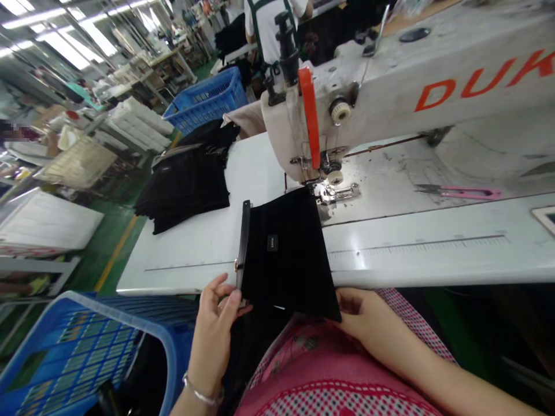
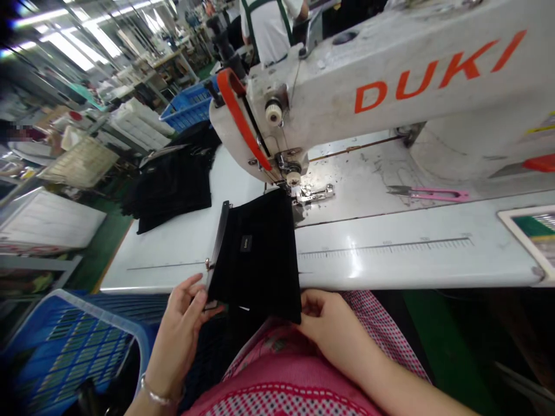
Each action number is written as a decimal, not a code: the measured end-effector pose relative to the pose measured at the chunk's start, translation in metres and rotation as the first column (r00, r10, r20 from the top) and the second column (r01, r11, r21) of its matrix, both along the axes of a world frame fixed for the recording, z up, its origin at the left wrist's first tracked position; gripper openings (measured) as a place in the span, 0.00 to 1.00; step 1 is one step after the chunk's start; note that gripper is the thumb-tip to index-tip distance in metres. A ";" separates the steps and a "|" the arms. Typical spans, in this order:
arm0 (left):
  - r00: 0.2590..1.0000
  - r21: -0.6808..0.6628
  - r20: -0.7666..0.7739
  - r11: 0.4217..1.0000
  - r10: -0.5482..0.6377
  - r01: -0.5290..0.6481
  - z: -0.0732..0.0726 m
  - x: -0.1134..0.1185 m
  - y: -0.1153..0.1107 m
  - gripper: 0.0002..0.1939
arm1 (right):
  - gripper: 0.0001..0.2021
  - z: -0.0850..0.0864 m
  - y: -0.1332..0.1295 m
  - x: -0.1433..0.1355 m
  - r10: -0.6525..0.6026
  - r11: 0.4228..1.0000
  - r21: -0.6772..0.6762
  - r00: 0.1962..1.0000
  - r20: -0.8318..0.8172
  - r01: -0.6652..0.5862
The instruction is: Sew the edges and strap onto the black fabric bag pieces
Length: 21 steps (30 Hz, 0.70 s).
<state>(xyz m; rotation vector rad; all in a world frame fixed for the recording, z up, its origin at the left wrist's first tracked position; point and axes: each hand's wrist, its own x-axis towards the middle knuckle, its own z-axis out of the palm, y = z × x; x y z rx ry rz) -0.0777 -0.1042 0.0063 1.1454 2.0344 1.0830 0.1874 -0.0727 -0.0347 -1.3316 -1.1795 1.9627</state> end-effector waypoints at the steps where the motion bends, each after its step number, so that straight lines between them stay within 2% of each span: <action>1: 0.987 -0.022 0.161 1.000 0.018 -0.015 -0.002 -0.002 0.001 0.28 | 0.10 0.000 -0.001 0.001 0.002 1.000 -0.025 1.000 0.012 -0.001; 3: 0.952 -0.014 0.302 0.998 0.058 -0.056 -0.006 -0.004 0.005 0.30 | 0.13 0.000 -0.002 0.004 0.018 0.995 -0.100 0.999 0.046 -0.013; 5: 0.962 -0.007 0.270 0.999 0.051 -0.051 -0.007 -0.007 0.008 0.29 | 0.14 0.001 -0.005 0.006 0.040 0.988 -0.153 0.997 0.068 -0.029; 6: 0.981 -0.002 0.190 1.000 0.028 -0.028 -0.005 -0.008 0.008 0.27 | 0.14 0.001 -0.006 0.007 0.044 0.987 -0.160 0.997 0.068 -0.032; 8: 0.991 0.061 -0.129 0.998 -0.020 0.028 0.000 -0.006 0.007 0.22 | 0.14 0.000 -0.008 0.007 0.038 0.986 -0.164 0.998 0.056 -0.029; 9: 0.943 0.131 -0.329 0.987 -0.041 0.089 0.004 -0.002 0.006 0.20 | 0.14 0.000 -0.008 0.007 0.030 0.986 -0.164 0.998 0.046 -0.022; 10: 0.857 0.205 -0.510 0.958 -0.069 0.199 0.008 0.005 0.005 0.17 | 0.15 -0.001 -0.009 0.007 0.023 0.987 -0.161 0.999 0.034 -0.017; 11: 0.751 0.251 -0.651 0.901 -0.114 0.354 0.012 0.013 0.003 0.15 | 0.15 -0.002 -0.010 0.008 0.019 0.987 -0.159 1.000 0.022 -0.016; 12: 0.641 0.252 -0.745 0.812 -0.183 0.526 0.014 0.024 0.002 0.14 | 0.15 -0.002 -0.010 0.008 0.018 0.987 -0.158 1.000 0.012 -0.016; 13: 0.532 0.211 -0.799 0.698 -0.280 0.684 0.015 0.035 0.002 0.14 | 0.15 -0.002 -0.011 0.008 0.016 0.988 -0.156 1.000 0.006 -0.015; 14: 0.427 0.149 -0.824 0.584 -0.373 0.798 0.014 0.046 0.003 0.15 | 0.14 -0.002 -0.012 0.008 0.014 0.988 -0.154 1.000 0.002 -0.014; 15: 0.340 0.091 -0.830 0.494 -0.442 0.865 0.012 0.057 0.004 0.16 | 0.14 -0.001 -0.012 0.009 0.012 0.988 -0.153 1.000 -0.001 -0.012; 16: 0.279 0.047 -0.826 0.434 -0.490 0.900 0.009 0.066 0.006 0.17 | 0.13 0.001 -0.012 0.009 0.011 0.988 -0.155 1.000 -0.003 -0.011; 18: 0.233 0.004 -0.804 0.387 -0.547 0.922 0.001 0.078 0.011 0.17 | 0.12 0.003 -0.012 0.010 0.009 0.987 -0.161 1.000 -0.009 -0.011; 21: 0.228 -0.011 -0.771 0.371 -0.595 0.929 -0.009 0.080 0.016 0.14 | 0.12 0.004 -0.012 0.010 0.006 0.986 -0.167 1.000 -0.028 -0.011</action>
